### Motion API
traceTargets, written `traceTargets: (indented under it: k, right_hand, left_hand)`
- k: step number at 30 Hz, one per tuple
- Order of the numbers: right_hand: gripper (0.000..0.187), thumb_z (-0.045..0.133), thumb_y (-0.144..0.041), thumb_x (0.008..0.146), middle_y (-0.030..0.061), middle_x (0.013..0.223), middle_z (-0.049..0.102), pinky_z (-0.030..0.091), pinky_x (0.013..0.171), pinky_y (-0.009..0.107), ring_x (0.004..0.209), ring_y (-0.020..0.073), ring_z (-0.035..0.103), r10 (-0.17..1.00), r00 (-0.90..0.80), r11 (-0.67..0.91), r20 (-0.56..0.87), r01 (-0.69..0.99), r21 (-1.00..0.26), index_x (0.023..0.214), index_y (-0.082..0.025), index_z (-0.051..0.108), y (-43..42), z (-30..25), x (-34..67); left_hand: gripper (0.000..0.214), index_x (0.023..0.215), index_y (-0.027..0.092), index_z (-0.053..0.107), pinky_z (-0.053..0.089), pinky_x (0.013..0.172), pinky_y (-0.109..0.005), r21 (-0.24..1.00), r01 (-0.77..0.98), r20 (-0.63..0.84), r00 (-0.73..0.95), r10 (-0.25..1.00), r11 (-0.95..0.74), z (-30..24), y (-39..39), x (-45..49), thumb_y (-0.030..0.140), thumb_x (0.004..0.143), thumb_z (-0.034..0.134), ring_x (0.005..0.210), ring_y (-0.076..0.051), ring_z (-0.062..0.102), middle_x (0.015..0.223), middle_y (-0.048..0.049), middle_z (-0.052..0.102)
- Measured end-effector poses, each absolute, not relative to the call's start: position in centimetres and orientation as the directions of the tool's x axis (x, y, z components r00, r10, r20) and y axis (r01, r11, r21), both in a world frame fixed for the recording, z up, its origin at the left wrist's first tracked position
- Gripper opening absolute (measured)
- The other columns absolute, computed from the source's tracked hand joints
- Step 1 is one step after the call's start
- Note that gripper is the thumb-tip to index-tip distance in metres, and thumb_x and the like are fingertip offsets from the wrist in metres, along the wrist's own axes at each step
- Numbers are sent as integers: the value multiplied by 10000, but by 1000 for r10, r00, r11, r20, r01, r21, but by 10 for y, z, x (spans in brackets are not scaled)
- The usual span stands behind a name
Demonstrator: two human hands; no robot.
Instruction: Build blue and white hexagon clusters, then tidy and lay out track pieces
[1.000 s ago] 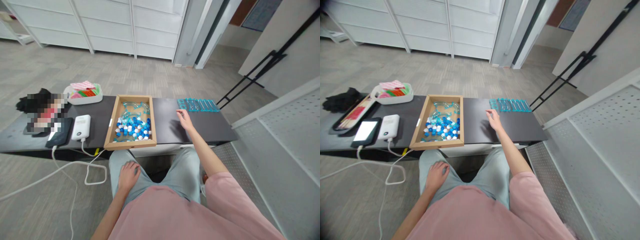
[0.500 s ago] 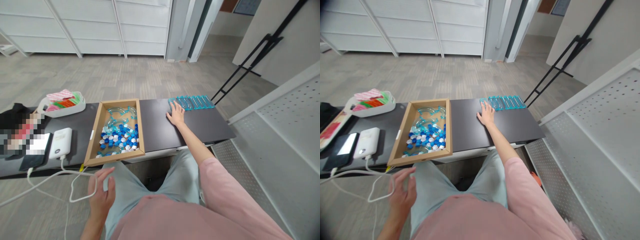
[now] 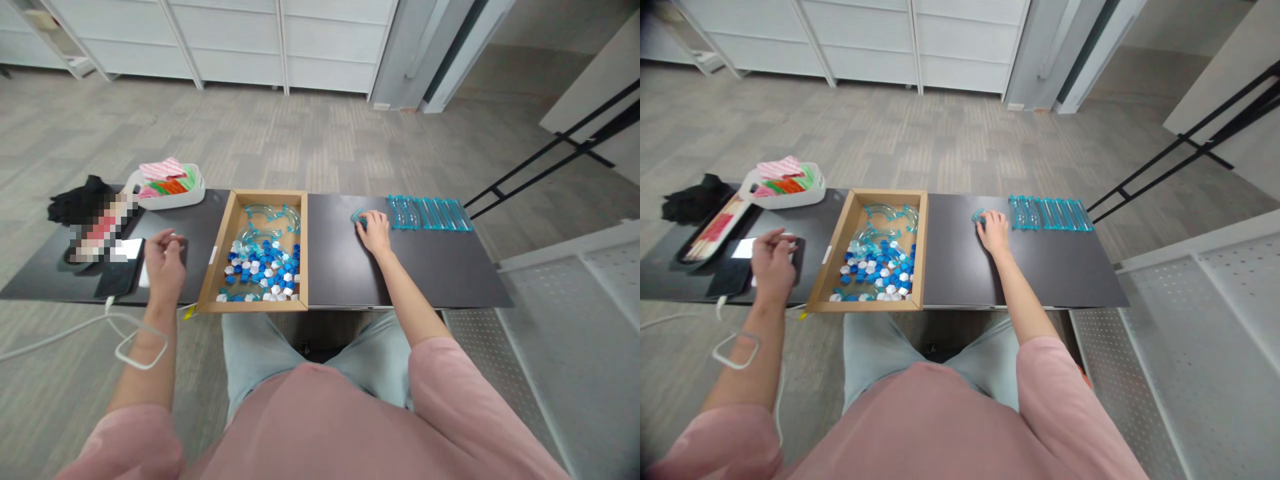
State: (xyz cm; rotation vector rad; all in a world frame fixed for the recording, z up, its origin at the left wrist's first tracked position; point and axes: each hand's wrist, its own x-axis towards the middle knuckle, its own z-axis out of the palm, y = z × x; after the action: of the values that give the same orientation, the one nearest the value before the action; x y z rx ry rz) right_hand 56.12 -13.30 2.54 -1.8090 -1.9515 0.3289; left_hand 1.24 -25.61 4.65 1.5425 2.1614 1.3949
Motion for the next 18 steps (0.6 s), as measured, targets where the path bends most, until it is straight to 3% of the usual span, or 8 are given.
traceTargets:
  k: [4, 7, 12, 16, 18]
  right_hand:
    - [335, 613, -414, 1083, 257, 1740, 591, 421, 1310, 602, 1566, 430, 511, 985, -24, 100, 169, 882, -461, 1315, -268, 804, -151, 23, 559]
    - [361, 593, -450, 1080, 272, 1647, 670, 450, 1314, 609, 1539, 425, 594, 988, -27, 96, 151, 875, -475, 1312, -274, 805, -164, 21, 557]
    - [308, 599, -495, 1040, 214, 1556, 754, 506, 1323, 621, 1522, 402, 660, 984, -33, 121, 174, 843, -523, 1229, -361, 801, -180, 23, 552]
    - [289, 614, -504, 1024, 181, 1515, 790, 568, 1288, 610, 1488, 390, 701, 975, -17, 156, 222, 763, -627, 1195, -378, 811, -199, 41, 529]
    - [292, 642, -555, 1036, 162, 1523, 798, 597, 1246, 621, 1471, 405, 711, 963, -103, 247, 247, 695, -675, 1183, -383, 827, -211, 58, 508]
  left_hand:
    - [276, 1290, 192, 667, 639, 1181, -547, 734, 671, 226, -382, 896, 100, 35, -228, 8, 285, 1085, 508, 1132, -238, 737, 1207, -131, 789]
    - [268, 1247, 170, 709, 588, 1236, -503, 692, 713, 170, -311, 935, 111, 29, -215, 10, 212, 1045, 538, 1204, -236, 704, 1230, -124, 782]
    - [241, 1168, 203, 764, 498, 1315, -555, 601, 793, 161, -239, 958, 97, 16, -202, 15, 201, 1012, 580, 1362, -324, 652, 1297, -153, 764]
    - [316, 1291, 206, 779, 467, 1307, -574, 556, 826, 184, -231, 955, 92, 7, -203, 17, 255, 1088, 541, 1421, -352, 629, 1465, -186, 734]
    - [387, 1397, 153, 758, 446, 1310, -534, 543, 836, 194, -215, 957, 78, 4, -205, 16, 270, 1127, 507, 1442, -313, 615, 1516, -201, 714]
